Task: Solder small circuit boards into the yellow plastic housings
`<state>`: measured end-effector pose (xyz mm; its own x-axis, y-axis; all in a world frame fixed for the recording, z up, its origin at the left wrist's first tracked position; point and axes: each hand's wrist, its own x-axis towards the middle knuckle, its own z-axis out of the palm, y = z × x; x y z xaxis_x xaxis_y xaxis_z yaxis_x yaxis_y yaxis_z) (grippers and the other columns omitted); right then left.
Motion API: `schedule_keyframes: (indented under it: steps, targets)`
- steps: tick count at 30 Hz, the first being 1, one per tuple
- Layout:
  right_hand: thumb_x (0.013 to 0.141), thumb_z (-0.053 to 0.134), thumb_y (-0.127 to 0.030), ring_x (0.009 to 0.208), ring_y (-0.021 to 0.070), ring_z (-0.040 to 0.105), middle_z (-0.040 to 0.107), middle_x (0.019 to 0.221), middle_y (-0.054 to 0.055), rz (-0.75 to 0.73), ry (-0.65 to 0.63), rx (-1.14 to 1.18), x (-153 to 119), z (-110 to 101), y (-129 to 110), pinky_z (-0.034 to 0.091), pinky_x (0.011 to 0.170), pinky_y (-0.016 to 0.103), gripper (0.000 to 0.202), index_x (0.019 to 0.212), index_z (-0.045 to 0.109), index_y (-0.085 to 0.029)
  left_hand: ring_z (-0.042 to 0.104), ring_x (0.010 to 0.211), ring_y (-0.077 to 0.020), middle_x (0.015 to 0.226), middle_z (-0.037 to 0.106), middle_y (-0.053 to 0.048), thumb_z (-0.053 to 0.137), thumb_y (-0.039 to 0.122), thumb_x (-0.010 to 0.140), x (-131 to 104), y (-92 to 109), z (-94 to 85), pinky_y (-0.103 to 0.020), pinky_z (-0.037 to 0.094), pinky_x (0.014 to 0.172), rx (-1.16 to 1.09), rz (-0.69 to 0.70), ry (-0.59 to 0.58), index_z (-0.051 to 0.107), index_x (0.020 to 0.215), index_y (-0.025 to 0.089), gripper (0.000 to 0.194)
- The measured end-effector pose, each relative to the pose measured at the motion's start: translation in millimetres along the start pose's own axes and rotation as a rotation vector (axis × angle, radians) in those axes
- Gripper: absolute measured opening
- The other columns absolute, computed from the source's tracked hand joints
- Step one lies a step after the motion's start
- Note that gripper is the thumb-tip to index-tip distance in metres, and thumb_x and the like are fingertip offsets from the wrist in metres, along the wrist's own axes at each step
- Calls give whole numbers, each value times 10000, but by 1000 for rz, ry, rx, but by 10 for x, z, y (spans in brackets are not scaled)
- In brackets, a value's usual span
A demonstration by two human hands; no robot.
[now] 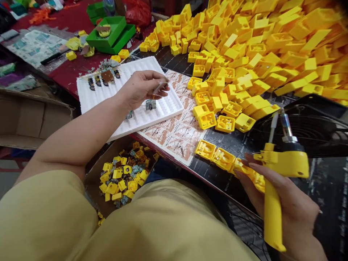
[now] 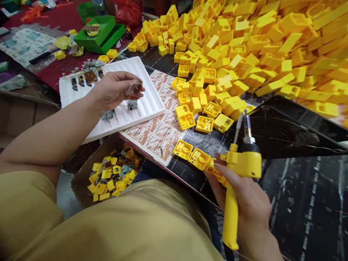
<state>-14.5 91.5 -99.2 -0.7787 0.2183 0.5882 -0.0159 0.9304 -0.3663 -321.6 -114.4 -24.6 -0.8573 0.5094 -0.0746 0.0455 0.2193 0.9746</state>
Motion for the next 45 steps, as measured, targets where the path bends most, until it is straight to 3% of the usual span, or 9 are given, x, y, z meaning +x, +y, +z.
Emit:
schedule_keyframes:
  steps: [6,12,17,21,24,28,32,39,45]
  targets:
    - [775,779,-284,1061,248,659,662,1178,91,5,83,299,266,220,-251,564,933,391,514,1212,513,-239,602,611,-66,751,671,-14,662,134,775,-365,-37,696,-175,447,547,-21,46,-322,671,851,122,78]
    - [777,764,-166,970,224,684,686,1063,16,-236,137,104,345,370,-370,593,834,352,505,1195,502,-276,572,575,-44,678,632,10,653,135,788,-551,-273,1172,-140,435,529,-104,126,-521,590,777,117,67]
    - [780,762,-154,807,174,689,702,928,-10,-217,173,35,257,408,-303,581,744,278,397,1107,569,-269,600,522,-69,741,676,-3,590,209,879,-600,-270,1211,-126,416,405,-231,-151,-525,500,856,159,106]
    - [797,740,-152,699,140,677,671,856,-8,-18,239,163,291,366,-325,584,639,231,418,1140,517,-241,708,865,-173,964,701,-46,687,318,832,-688,-258,1116,-159,523,493,-444,-112,-450,479,856,167,258]
    - [821,716,-169,702,129,685,658,852,-11,113,198,355,329,334,-367,596,635,211,427,1168,474,-222,705,906,-194,1004,706,-50,765,362,764,-747,-322,1038,-202,561,525,-600,-171,-439,523,894,168,336]
    - [763,759,-131,736,109,683,649,865,-19,215,243,548,345,338,-414,589,678,183,430,1104,518,-230,716,872,-160,1012,738,-59,838,313,697,-809,-487,977,-253,593,710,-792,-380,-636,619,1122,208,491]
    - [763,748,-114,718,95,668,622,873,-19,169,335,464,351,350,-456,583,685,181,416,1098,527,-222,705,1011,-181,1097,736,-70,813,295,733,-895,-639,998,-241,527,893,-807,-311,-793,723,1080,203,371]
    - [690,781,-61,704,115,677,659,874,-13,-29,443,261,289,408,-455,583,688,183,497,1108,551,-202,567,1257,-232,1221,689,-72,707,495,800,-994,-454,1192,-361,343,1155,-524,20,-387,761,1037,199,383]
    - [687,785,-57,725,149,690,671,897,20,-73,482,274,235,483,-452,600,694,220,515,1133,558,-176,653,1070,-151,969,750,-15,711,279,807,-1019,-189,1371,-281,474,999,-912,-252,-347,760,813,211,83]
